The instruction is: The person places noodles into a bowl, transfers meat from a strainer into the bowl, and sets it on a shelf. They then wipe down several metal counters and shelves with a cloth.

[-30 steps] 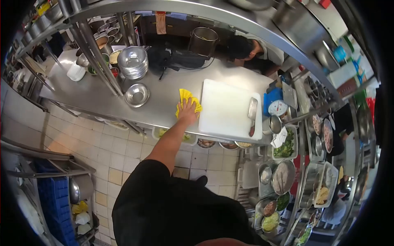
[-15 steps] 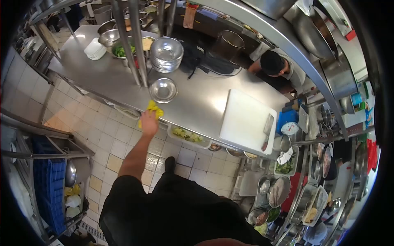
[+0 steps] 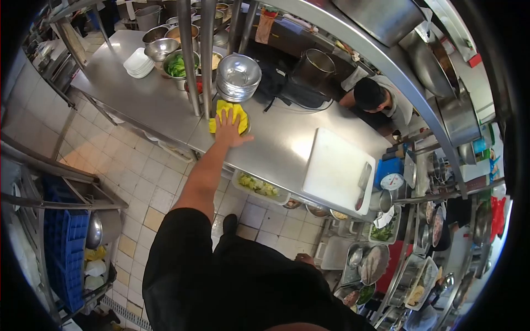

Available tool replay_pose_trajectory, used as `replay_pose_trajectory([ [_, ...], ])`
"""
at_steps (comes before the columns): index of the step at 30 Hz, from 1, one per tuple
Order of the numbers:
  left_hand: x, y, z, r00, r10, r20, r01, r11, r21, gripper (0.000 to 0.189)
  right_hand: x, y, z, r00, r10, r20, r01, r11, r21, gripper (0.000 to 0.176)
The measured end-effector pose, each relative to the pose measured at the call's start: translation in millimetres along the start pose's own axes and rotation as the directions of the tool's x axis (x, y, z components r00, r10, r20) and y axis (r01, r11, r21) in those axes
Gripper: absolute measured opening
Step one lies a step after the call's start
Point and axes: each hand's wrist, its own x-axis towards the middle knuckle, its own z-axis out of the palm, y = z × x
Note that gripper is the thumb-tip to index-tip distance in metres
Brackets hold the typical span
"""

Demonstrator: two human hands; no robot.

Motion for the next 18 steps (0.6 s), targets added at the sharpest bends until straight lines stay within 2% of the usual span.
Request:
replay_pose_trajectory([
  [1, -2.1, 4.2, -1.3, 0.999, 0.008, 0.045, -0.01, 0.999, 0.046, 0.081, -14.9, -28.1, -2.9, 0.973, 0.221, -0.059, -0.217, 0.974, 0.07, 0.037],
  [2, -2.5, 6.8, -1.7, 0.996, 0.011, 0.092, -0.02, 0.995, 0.094, 0.083, -5.0, 27.4, 2.9, 1.0, -0.021, -0.004, 0.021, 0.993, -0.119, 0.037],
  [3, -2.2, 6.8, 0.2, 0.993, 0.01, 0.118, -0.022, 0.995, 0.096, 0.076, -0.1, 67.7, 7.7, 0.959, -0.279, 0.055, 0.282, 0.906, -0.315, 0.038],
  [4, -4.3, 2.7, 7.0, 0.991, 0.039, 0.128, -0.046, 0.998, 0.05, 0.073, 7.7, 116.7, 13.0, 0.858, -0.502, 0.107, 0.49, 0.74, -0.461, 0.038],
  [6, 2.1, -9.1, 21.9, 0.988, 0.095, 0.12, -0.091, 0.995, -0.04, 0.067, 36.6, 210.3, 35.4, 0.985, -0.17, 0.016, 0.17, 0.973, -0.157, 0.035],
  [7, 1.7, -11.0, 26.4, 0.993, 0.109, 0.054, -0.109, 0.994, -0.008, 0.064, 49.3, 251.2, 45.7, 1.0, 0.005, -0.031, -0.004, 1.0, 0.011, 0.033],
  [8, -3.9, -11.8, 31.9, 0.992, 0.126, -0.009, -0.126, 0.992, 0.024, 0.061, 40.7, 233.3, 47.0, 0.994, 0.098, -0.036, -0.096, 0.994, 0.055, 0.033],
  [9, -6.0, -12.1, 32.3, 0.987, 0.142, -0.074, -0.138, 0.989, 0.057, 0.058, 36.8, 206.1, 43.6, 0.992, 0.123, -0.034, -0.121, 0.991, 0.06, 0.033],
  [12, -0.9, 0.1, -19.1, 0.988, 0.08, 0.134, -0.083, 0.996, 0.019, 0.057, 25.7, 139.0, 41.7, 0.993, 0.12, -0.009, -0.119, 0.991, 0.054, 0.032],
  [15, 11.2, 5.1, -48.1, 0.984, -0.027, 0.176, 0.027, 1.0, 0.004, 0.056, 27.6, 98.4, 36.7, 0.996, 0.087, 0.014, -0.088, 0.995, 0.055, 0.032],
  [18, -2.0, 19.9, -81.6, 0.997, -0.079, -0.013, 0.076, 0.987, -0.141, 0.054, 36.3, 74.2, 32.4, 0.997, 0.059, 0.039, -0.061, 0.997, 0.043, 0.032],
])
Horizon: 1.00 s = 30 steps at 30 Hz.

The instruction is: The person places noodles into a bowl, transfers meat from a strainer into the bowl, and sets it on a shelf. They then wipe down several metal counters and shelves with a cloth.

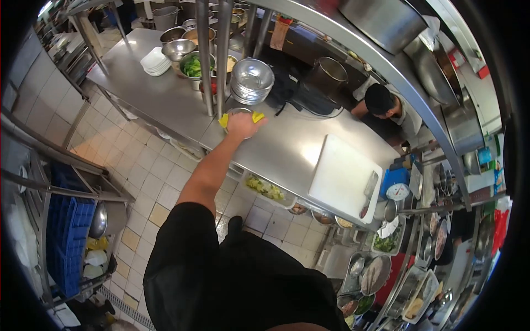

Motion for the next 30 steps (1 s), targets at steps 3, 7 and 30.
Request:
replay_pose_trajectory([
  [3, -26.5, -6.5, -6.2, 0.985, -0.038, -0.166, -0.007, 0.965, -0.264, 0.047, 5.4, -15.3, -4.8, 1.0, -0.007, 0.013, 0.007, 1.0, -0.01, 0.032],
  [7, -63.9, -51.9, 18.1, 0.861, -0.155, -0.485, 0.019, 0.962, -0.273, 0.037, 10.5, -25.8, -7.8, 0.999, 0.001, 0.034, 0.0, 0.999, -0.036, 0.032],
  [30, -75.0, -117.6, 98.3, 0.954, -0.263, -0.142, 0.275, 0.959, 0.066, 0.052, 152.2, -165.2, -8.1, 0.94, -0.134, 0.313, 0.206, 0.956, -0.211, 0.031],
])
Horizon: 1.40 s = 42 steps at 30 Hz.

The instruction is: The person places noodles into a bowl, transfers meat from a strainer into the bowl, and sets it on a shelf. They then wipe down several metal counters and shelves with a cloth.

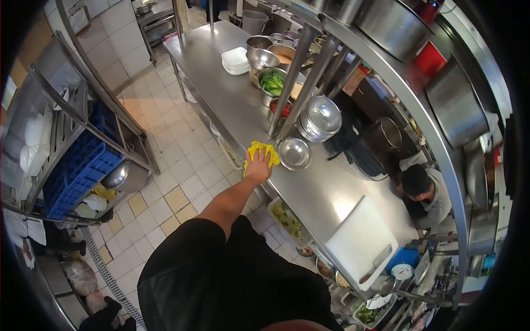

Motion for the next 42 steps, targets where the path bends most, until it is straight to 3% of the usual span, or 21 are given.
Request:
replay_pose_trajectory([
  [5, 55.1, -43.9, -15.8, 0.997, -0.071, 0.019, 0.071, 0.997, -0.036, 0.051, 51.6, -72.5, 17.7, 0.999, -0.034, 0.026, 0.034, 0.999, -0.024, 0.031],
  [9, 101.7, -103.2, -40.9, 0.998, 0.0, 0.062, 0.001, 1.0, -0.011, 0.052, 88.8, -136.5, 47.4, 0.999, -0.027, 0.037, 0.029, 0.998, -0.064, 0.031],
  [12, 157.5, -187.7, -42.7, 0.995, -0.081, 0.058, 0.081, 0.997, 0.008, 0.054, 105.6, -180.2, 73.9, 1.0, -0.012, 0.022, 0.013, 0.997, -0.082, 0.031],
  [14, 200.3, -248.8, -61.8, 0.969, -0.242, 0.051, 0.24, 0.97, 0.046, 0.051, 111.7, -203.8, 92.1, 1.0, -0.003, 0.006, 0.003, 0.997, -0.074, 0.031],
  [17, 281.0, -380.7, -48.3, 0.844, -0.496, 0.205, 0.537, 0.773, -0.338, 0.044, 107.7, -236.7, 116.2, 0.999, -0.017, -0.034, 0.017, 1.0, -0.023, 0.031],
  [19, 294.8, -439.8, -69.6, 0.839, -0.512, 0.183, 0.543, 0.771, -0.332, 0.041, 100.0, -255.3, 131.9, 0.996, -0.042, -0.074, 0.044, 0.999, 0.032, 0.031],
  [20, 296.9, -478.8, -53.7, 0.926, -0.371, 0.063, 0.375, 0.926, -0.056, 0.045, 93.4, -264.0, 140.5, 0.994, -0.06, -0.096, 0.066, 0.996, 0.062, 0.031],
  [21, 305.3, -503.1, -40.2, 0.984, -0.18, -0.016, 0.178, 0.953, 0.244, 0.05, 87.4, -273.5, 148.6, 0.988, -0.088, -0.128, 0.101, 0.991, 0.093, 0.031],
  [23, 286.0, -472.2, -95.2, 0.899, -0.397, -0.183, 0.422, 0.898, 0.123, 0.045, 70.1, -288.9, 159.7, 0.976, -0.165, -0.141, 0.175, 0.982, 0.066, 0.031],
  [25, 258.6, -458.0, -147.8, 0.803, -0.58, -0.14, 0.571, 0.815, -0.099, 0.044, 68.2, -288.6, 160.1, 0.951, -0.299, -0.074, 0.29, 0.95, -0.111, 0.027],
  [26, 249.2, -461.3, -165.9, 0.771, -0.636, -0.017, 0.615, 0.752, -0.237, 0.045, 66.9, -289.2, 160.4, 0.931, -0.364, -0.04, 0.35, 0.917, -0.192, 0.024],
  [27, 247.1, -468.2, -176.8, 0.736, -0.669, 0.104, 0.653, 0.662, -0.366, 0.046, 95.1, -246.9, 154.7, 0.913, -0.397, 0.09, 0.394, 0.805, -0.443, 0.021],
  [28, 240.8, -478.9, -178.6, 0.736, -0.673, 0.071, 0.632, 0.646, -0.428, 0.047, 112.1, -210.2, 156.4, 0.895, -0.387, 0.223, 0.432, 0.623, -0.652, 0.019],
  [31, 215.1, -507.0, -165.8, 0.738, -0.672, -0.064, 0.499, 0.607, -0.618, 0.049, 119.4, -162.4, 177.3, 0.954, -0.269, 0.131, 0.246, 0.457, -0.855, 0.013],
  [32, 213.8, -514.9, -151.2, 0.74, -0.658, -0.14, 0.412, 0.608, -0.679, 0.05, 127.3, -139.6, 186.2, 0.993, -0.113, 0.025, 0.107, 0.811, -0.575, 0.013],
  [33, 212.3, -521.3, -146.1, 0.732, -0.646, -0.216, 0.321, 0.606, -0.728, 0.051, 134.9, -122.8, 194.0, 0.996, 0.073, 0.05, -0.064, 0.983, -0.17, 0.014],
  [34, 209.3, -516.5, -150.5, 0.748, -0.643, -0.168, 0.303, 0.554, -0.775, 0.052, 134.8, -122.8, 202.1, 0.964, 0.257, 0.073, -0.267, 0.93, 0.253, 0.015],
  [36, 205.8, -507.3, -144.7, 0.774, -0.621, -0.122, 0.22, 0.444, -0.869, 0.05, 161.6, -159.5, 215.0, 0.963, 0.265, 0.055, -0.271, 0.944, 0.188, 0.016],
  [38, 212.1, -499.7, -137.2, 0.832, -0.545, -0.102, 0.12, 0.357, -0.926, 0.045, 185.7, -223.2, 230.5, 0.983, 0.18, 0.021, -0.18, 0.984, -0.008, 0.018],
  [41, 230.4, -475.6, -154.7, 0.899, -0.433, -0.07, 0.044, 0.249, -0.968, 0.043, 201.5, -321.0, 257.3, 0.999, 0.037, 0.024, -0.035, 0.997, -0.064, 0.02],
  [42, 239.9, -470.1, -161.6, 0.9, -0.42, -0.118, 0.03, 0.33, -0.944, 0.045, 204.8, -350.3, 267.1, 1.0, -0.011, 0.026, 0.012, 0.998, -0.055, 0.021],
])
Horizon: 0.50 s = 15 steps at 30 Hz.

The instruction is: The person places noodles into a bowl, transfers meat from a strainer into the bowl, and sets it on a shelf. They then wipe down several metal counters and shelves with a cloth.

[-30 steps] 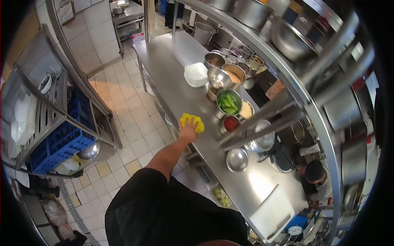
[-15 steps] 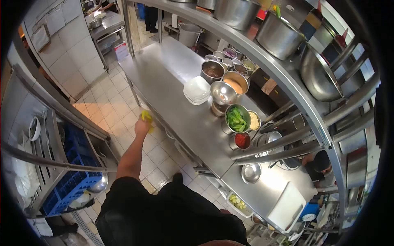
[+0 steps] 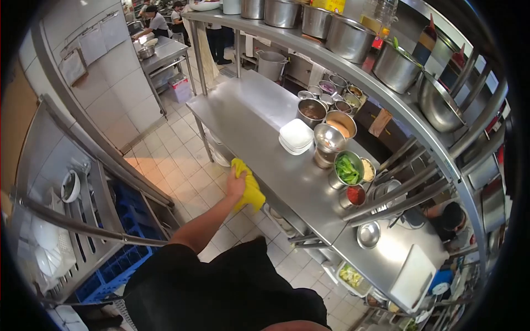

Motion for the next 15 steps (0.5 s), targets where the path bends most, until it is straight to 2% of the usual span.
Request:
replay_pose_trajectory([
  [2, 13.1, 10.3, 18.1, 0.996, 0.085, 0.006, -0.085, 0.989, 0.122, 0.048, 3.6, -52.2, 20.5, 0.997, -0.073, -0.003, 0.073, 0.996, 0.042, 0.022],
  [5, 33.2, 15.5, 41.9, 0.975, 0.08, 0.207, -0.173, 0.858, 0.483, 0.054, 10.1, -119.2, 51.8, 0.99, -0.14, 0.007, 0.139, 0.985, 0.099, 0.024],
  [7, 41.2, 8.8, 53.2, 0.858, 0.124, 0.499, -0.472, 0.574, 0.669, 0.054, 22.6, -154.4, 71.1, 0.99, -0.142, 0.012, 0.14, 0.985, 0.101, 0.026],
  [8, 42.1, 2.8, 57.1, 0.769, 0.102, 0.631, -0.615, 0.387, 0.687, 0.053, 29.0, -166.0, 79.5, 0.991, -0.135, 0.011, 0.133, 0.986, 0.096, 0.026],
  [11, 60.0, -55.2, 67.4, 0.713, 0.266, 0.649, -0.674, 0.515, 0.529, 0.053, 38.3, -181.4, 100.2, 0.999, -0.052, 0.0, 0.052, 0.997, 0.065, 0.029],
  [14, 101.3, -50.7, 44.4, 0.557, 0.323, 0.765, -0.812, 0.405, 0.421, 0.047, 40.3, -195.2, 105.4, 0.999, 0.026, -0.035, -0.027, 1.0, -0.011, 0.031],
  [15, 116.6, -52.8, 43.9, 0.567, 0.309, 0.764, -0.798, 0.438, 0.415, 0.044, 39.9, -199.5, 104.8, 0.999, 0.007, -0.039, -0.011, 0.994, -0.107, 0.032],
])
